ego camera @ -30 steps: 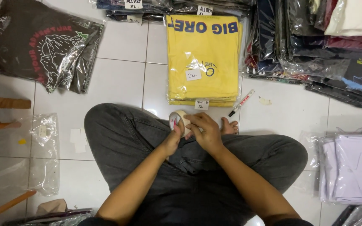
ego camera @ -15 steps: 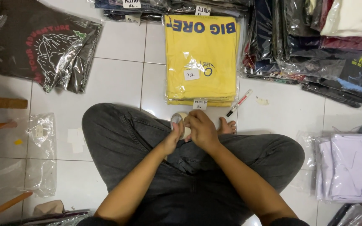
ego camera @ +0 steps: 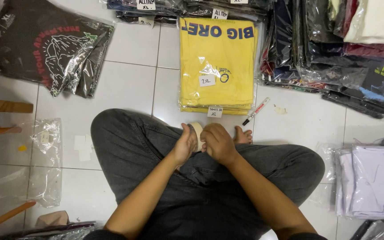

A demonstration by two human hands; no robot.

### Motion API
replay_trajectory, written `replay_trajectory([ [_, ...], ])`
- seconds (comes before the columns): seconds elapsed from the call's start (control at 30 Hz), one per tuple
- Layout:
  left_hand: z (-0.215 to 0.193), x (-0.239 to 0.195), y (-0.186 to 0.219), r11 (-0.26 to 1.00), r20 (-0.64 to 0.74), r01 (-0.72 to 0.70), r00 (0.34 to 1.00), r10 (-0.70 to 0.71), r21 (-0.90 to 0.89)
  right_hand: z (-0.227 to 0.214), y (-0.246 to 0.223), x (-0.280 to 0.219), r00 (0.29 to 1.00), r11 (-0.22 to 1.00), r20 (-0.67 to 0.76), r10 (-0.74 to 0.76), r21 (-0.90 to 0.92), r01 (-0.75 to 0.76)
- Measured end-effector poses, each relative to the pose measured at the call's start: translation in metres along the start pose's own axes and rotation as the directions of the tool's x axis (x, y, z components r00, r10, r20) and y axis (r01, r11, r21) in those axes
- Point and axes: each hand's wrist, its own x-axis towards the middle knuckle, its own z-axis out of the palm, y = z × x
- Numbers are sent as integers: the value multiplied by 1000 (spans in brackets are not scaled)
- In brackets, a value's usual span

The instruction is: The person sits on the floor and labels packaged yellow t-shirts. They write on small white paper tags with a marker, then use clear tape to attach the tags to the plastic packaging. The person handles the shirts, tags, tape, and marker throughout the process.

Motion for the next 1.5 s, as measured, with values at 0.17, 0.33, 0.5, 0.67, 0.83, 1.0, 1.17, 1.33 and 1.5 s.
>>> replay_trajectory([
  [0.17, 10, -10, 22, 995, -136, -80, 987, 88, 64, -4, -2, 6, 980, 964, 25, -196, -180, 197],
  [0.33, 3, -6, 20, 992, -195, -80, 976, 97, 96, -11, -7, 12, 957, 919, 39, -286, -271, 286],
  [0.5, 24, -24, 50, 993, -57, 25, 998, -32, -118, -10, -3, 3, 970, 945, 0, -244, -225, 238],
  [0.67, 20, -31, 45, 1000, 44, -17, 999, 17, 12, -4, 15, -19, 978, 978, 90, 188, -107, -178],
  [0.83, 0, -3, 14, 921, 285, -246, 945, 159, 302, -23, 15, -12, 760, 766, 243, 602, 94, -636],
  [1.0, -10, 7, 4, 833, 261, -382, 919, 296, 400, -28, 21, -9, 753, 726, 363, 550, 239, -645],
  [1.17, 10, -18, 31, 659, 101, -303, 940, 327, 688, -26, 18, -11, 753, 737, 320, 575, 197, -647],
  [1.33, 7, -11, 27, 551, 39, -244, 933, 358, 798, -28, 11, -5, 769, 793, 322, 552, 81, -604],
  [1.5, 13, -20, 36, 506, 64, -279, 914, 402, 816, -23, 16, -13, 756, 808, 387, 528, 47, -588],
])
